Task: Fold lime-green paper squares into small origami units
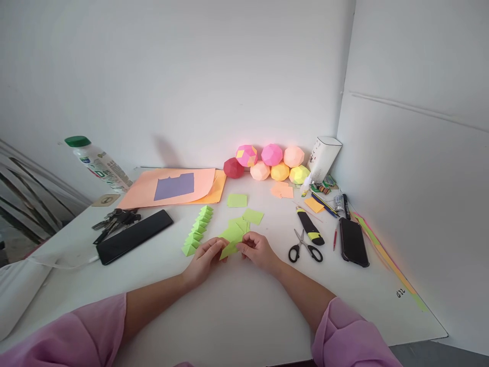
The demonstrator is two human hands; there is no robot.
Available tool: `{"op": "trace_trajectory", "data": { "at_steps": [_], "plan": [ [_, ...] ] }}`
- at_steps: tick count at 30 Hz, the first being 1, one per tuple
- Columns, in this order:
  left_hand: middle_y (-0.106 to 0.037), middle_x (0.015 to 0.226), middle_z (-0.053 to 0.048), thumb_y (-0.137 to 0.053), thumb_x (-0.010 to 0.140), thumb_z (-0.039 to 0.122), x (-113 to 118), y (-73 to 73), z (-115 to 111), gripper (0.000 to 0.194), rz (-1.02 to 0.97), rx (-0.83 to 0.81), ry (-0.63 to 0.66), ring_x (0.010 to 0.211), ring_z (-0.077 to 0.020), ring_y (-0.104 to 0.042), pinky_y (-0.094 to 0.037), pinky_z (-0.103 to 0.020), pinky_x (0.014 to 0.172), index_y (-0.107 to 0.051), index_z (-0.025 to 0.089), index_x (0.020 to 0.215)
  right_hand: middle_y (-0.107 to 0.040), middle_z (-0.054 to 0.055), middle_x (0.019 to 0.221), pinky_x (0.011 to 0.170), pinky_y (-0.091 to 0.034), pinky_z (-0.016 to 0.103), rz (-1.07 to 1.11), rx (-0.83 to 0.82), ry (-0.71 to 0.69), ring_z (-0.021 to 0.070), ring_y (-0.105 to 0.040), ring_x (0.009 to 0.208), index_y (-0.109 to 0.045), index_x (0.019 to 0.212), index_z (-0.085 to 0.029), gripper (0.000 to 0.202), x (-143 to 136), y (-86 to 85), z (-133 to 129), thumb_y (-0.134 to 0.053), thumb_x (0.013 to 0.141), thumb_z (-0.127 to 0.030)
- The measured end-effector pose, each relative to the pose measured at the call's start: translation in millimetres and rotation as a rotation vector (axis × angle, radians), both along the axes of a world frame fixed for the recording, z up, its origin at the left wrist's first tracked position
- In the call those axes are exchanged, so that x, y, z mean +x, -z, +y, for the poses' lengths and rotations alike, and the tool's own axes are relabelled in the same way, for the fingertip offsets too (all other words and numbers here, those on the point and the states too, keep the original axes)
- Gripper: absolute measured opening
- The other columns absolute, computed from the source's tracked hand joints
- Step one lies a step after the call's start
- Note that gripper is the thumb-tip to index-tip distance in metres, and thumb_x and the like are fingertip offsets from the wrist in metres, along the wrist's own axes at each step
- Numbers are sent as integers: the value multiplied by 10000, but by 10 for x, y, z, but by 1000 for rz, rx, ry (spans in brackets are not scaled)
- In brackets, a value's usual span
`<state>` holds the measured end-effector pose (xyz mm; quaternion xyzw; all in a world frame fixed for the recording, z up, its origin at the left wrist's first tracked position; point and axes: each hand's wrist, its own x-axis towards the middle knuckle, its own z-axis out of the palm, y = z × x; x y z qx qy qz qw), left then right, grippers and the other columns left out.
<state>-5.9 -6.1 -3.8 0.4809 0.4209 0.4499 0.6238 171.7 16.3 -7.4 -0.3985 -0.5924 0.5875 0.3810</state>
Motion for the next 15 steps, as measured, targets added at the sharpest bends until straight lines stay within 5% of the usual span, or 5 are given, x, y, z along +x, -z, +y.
{"op": "trace_trajectory", "data": {
  "at_steps": [9,15],
  "plan": [
    [-470,596,52,-574,770,485,-5,16,-12,318,32,44,141,543,-90,-427,-360,-229,545,-511,179,832,-482,-40,607,506,-357,231,44,32,-63,87,-441,520,-559,704,-167,249,-5,-5,2,-690,710,-378],
    [-598,891,-52,-601,768,445,-15,-31,-23,341,38,71,211,812,-166,-549,-434,-294,707,-530,175,964,-499,-13,702,548,-355,245,24,91,-72,100,-438,587,-573,741,-169,234,7,-26,14,-665,738,-385]
  ]
}}
